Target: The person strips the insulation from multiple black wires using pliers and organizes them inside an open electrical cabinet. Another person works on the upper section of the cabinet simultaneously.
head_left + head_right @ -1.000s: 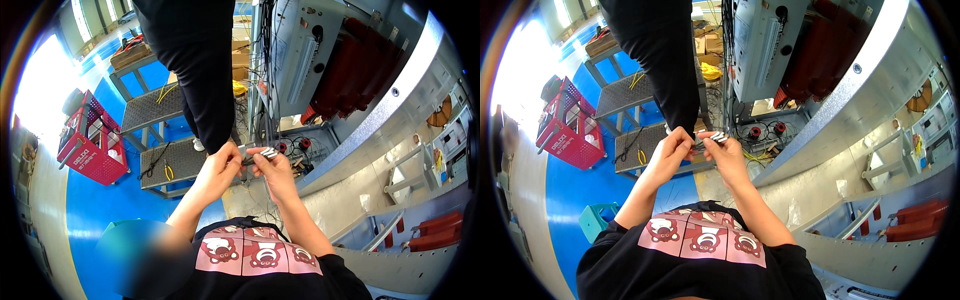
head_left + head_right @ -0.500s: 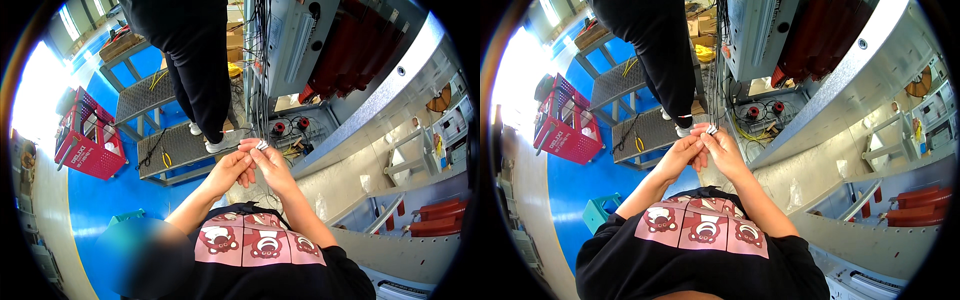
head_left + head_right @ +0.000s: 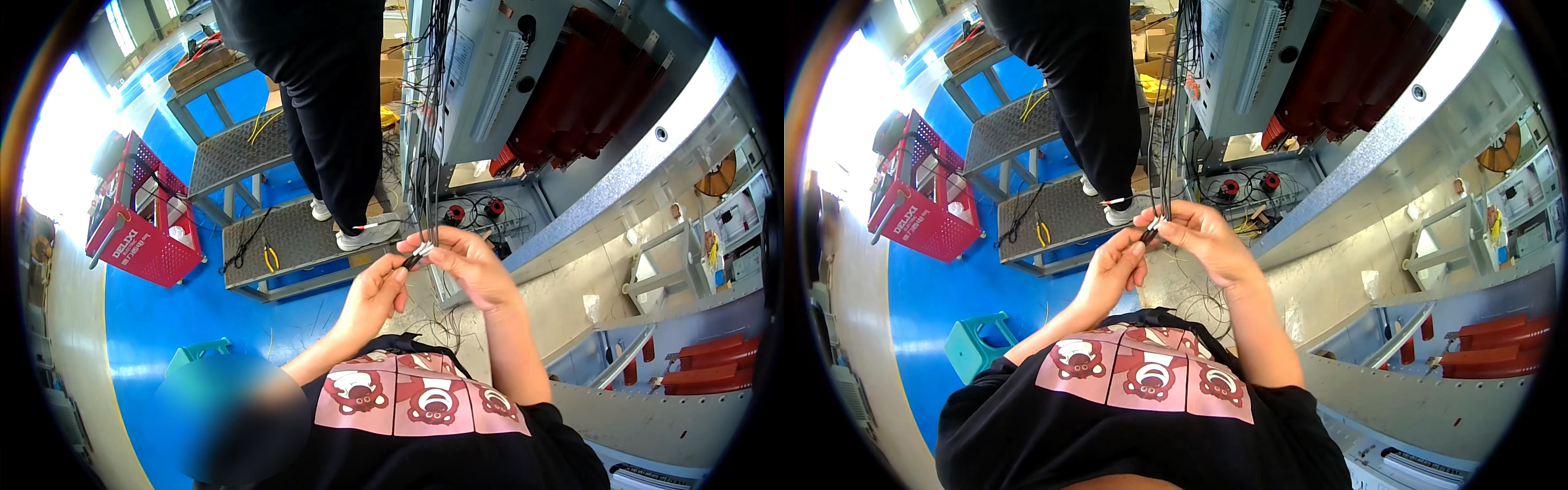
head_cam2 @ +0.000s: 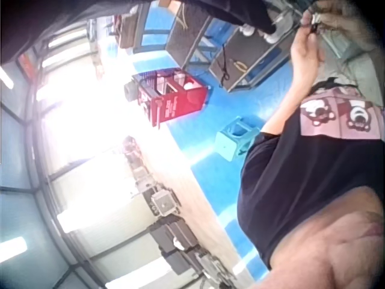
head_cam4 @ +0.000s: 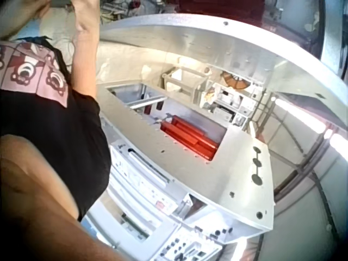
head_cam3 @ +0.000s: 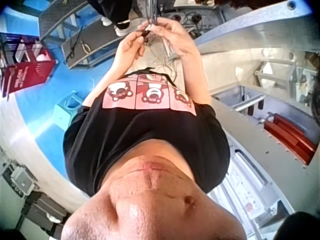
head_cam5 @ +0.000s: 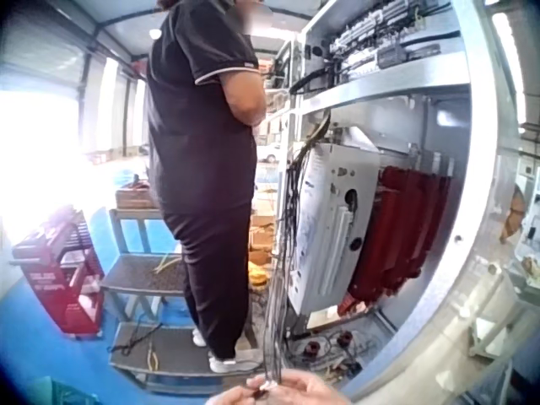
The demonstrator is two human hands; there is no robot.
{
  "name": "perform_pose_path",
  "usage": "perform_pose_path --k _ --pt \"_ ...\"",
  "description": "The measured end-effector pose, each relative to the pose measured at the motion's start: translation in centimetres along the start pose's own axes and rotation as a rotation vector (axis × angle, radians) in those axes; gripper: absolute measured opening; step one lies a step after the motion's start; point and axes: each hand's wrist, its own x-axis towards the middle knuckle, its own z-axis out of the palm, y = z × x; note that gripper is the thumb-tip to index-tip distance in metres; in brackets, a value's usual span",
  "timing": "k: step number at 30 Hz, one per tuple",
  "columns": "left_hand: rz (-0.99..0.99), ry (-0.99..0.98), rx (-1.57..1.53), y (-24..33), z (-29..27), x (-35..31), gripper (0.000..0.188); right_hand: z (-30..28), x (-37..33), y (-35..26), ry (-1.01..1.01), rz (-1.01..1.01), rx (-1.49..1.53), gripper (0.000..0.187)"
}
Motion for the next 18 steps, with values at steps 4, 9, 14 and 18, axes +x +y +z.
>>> perform_pose_path --k 4,9,14,18 --pt "0.354 -0.048 0.466 0.3 -2.5 1.4 0.019 -0.1 1.5 -1.8 0.014 0.119 -0.143 0.026" --pt "0.453 -0.372 0.875 5.5 -5.5 3.6 0.020 0.1 2.3 -1.6 -0.098 0.196 -0.101 0.014" --pt "0.100 -0.268 0.257 3.7 -3.0 2.8 0.029 0.3 3.1 -0.2 -0.042 0.047 -0.047 0.017" --pt "-0.012 -0.111 0.193 3.1 -1.2 1.7 0.029 0.7 3.0 1.4 0.090 -0.025 -0.095 0.016"
